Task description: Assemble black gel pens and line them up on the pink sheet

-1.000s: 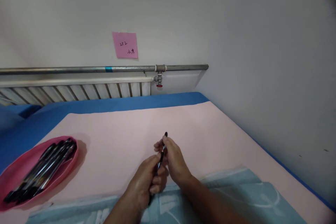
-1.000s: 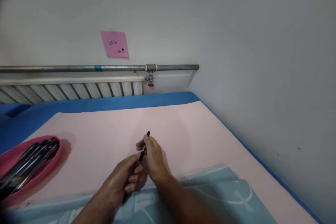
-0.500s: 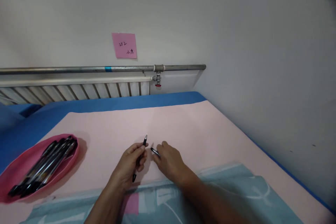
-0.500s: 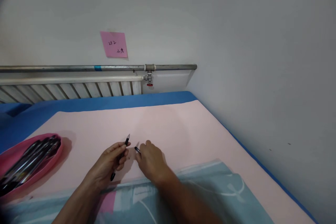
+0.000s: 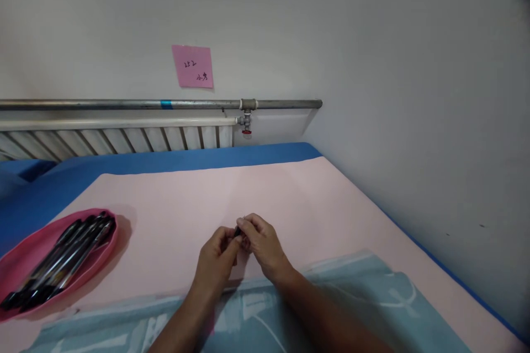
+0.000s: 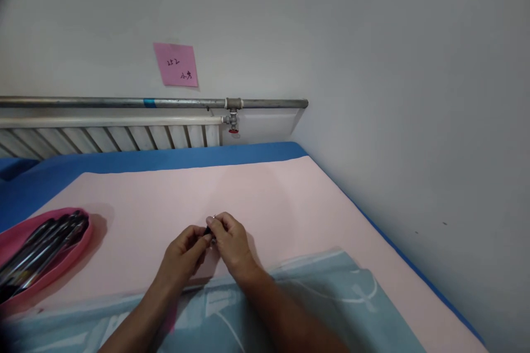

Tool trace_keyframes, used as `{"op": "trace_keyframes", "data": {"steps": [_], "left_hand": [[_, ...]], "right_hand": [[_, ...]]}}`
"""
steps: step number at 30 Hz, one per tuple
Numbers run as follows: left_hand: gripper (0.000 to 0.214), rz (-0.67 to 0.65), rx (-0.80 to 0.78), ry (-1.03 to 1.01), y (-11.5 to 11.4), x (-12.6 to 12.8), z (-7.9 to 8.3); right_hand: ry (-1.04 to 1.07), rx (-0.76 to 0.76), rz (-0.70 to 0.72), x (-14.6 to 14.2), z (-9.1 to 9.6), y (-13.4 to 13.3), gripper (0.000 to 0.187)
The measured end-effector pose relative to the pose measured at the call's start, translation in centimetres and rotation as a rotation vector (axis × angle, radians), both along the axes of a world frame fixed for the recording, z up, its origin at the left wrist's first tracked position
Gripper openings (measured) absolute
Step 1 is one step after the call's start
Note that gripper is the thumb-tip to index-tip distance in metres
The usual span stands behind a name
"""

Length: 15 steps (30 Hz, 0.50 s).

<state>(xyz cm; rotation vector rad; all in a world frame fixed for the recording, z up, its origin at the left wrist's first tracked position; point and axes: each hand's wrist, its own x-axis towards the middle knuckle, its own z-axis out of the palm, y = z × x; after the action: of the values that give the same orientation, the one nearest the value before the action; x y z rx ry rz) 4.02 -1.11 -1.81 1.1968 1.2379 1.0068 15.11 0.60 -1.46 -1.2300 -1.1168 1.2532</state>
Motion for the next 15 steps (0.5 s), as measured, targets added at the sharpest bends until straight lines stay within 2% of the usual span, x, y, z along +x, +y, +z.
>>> {"op": "trace_keyframes", "data": {"steps": [3, 6, 15], "left_hand": [[0.022, 0.050, 0.071, 0.077, -0.1, 0.2, 0.2], [0.025, 0.064, 0.055, 0.055, -0.2, 0.2, 0.4], [0.037, 0.023, -0.260, -0.351, -0.5, 0.6, 1.4]], "right_hand": [[0.032, 0.009, 0.004, 0.0, 0.0, 0.0, 0.025], [0.018, 0.030, 0.007, 0.1, 0.1, 0.0, 0.024], [0.112, 0.009, 0.041, 0.1, 0.7, 0.0, 0.021]]}}
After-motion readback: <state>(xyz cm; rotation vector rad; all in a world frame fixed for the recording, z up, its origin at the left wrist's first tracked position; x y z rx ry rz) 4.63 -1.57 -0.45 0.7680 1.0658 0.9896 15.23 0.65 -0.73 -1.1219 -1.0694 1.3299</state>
